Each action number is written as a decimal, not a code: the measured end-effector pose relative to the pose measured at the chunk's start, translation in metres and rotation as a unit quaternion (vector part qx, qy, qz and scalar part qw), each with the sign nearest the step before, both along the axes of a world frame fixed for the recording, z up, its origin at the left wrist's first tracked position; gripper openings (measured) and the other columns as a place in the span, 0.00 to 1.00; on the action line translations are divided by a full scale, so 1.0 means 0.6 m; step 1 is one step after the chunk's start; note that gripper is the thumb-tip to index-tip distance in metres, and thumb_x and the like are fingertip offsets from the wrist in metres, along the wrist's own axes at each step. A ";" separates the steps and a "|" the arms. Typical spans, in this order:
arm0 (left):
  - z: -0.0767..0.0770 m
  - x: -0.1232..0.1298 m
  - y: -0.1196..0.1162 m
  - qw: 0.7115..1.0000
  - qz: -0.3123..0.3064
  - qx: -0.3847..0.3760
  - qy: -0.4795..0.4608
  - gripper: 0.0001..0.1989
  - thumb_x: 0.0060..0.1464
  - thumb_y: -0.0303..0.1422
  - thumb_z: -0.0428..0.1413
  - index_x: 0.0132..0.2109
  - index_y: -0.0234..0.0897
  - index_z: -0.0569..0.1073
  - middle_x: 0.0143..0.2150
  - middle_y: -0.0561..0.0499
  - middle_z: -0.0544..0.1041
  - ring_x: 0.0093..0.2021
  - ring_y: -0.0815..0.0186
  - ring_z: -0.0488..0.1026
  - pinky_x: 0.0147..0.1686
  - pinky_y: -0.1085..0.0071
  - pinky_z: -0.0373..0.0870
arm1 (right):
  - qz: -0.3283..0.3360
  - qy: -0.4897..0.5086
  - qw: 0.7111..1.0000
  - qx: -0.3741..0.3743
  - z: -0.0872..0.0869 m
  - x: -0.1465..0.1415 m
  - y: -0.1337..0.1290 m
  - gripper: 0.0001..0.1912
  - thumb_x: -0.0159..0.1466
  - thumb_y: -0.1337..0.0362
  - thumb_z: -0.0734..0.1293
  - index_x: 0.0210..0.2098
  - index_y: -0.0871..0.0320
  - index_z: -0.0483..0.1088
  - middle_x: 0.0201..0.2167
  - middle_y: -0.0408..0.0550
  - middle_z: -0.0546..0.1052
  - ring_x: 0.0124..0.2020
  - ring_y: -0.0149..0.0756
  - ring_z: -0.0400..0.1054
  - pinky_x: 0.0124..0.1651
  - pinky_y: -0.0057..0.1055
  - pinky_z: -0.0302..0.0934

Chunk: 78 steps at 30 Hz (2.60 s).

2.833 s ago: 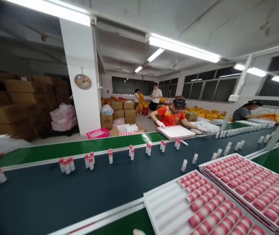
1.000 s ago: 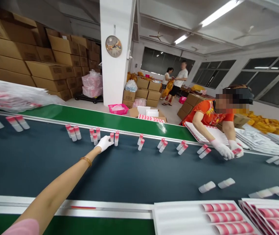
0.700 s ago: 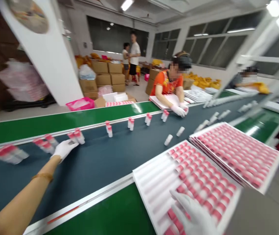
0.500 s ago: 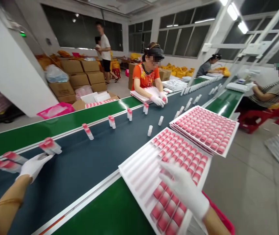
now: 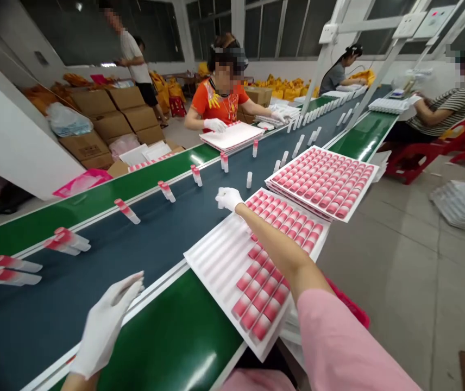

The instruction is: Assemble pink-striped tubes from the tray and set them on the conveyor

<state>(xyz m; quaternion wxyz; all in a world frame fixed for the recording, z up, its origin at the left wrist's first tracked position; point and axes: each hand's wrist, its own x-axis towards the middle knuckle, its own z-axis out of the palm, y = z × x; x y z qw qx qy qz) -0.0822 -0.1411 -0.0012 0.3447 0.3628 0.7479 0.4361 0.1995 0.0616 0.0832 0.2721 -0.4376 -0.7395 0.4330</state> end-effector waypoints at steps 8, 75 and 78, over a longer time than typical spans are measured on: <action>0.014 0.192 0.018 0.944 -0.259 0.050 -0.196 0.24 0.58 0.45 0.58 0.57 0.37 0.71 0.45 0.44 0.77 0.45 0.57 0.73 0.48 0.62 0.69 | 0.144 -0.066 0.987 -0.033 -0.085 -0.006 -0.171 0.07 0.62 0.63 0.70 0.38 0.60 0.76 0.31 0.43 0.76 0.31 0.32 0.70 0.34 0.26 0.66; -0.010 0.122 -0.126 0.955 -0.195 0.181 -0.134 0.19 0.57 0.50 0.58 0.46 0.41 0.80 0.43 0.44 0.76 0.41 0.57 0.72 0.43 0.61 0.71 | 0.149 -0.018 0.981 0.121 0.047 -0.050 -0.322 0.10 0.58 0.63 0.77 0.35 0.57 0.73 0.30 0.39 0.69 0.31 0.29 0.63 0.33 0.25 0.54; -0.008 0.127 -0.126 0.953 -0.184 0.174 -0.167 0.20 0.56 0.50 0.60 0.46 0.39 0.80 0.42 0.43 0.76 0.41 0.56 0.73 0.42 0.61 0.72 | 0.194 0.012 0.976 0.094 0.045 -0.046 -0.313 0.05 0.61 0.69 0.74 0.35 0.57 0.75 0.27 0.38 0.67 0.29 0.27 0.62 0.34 0.23 0.54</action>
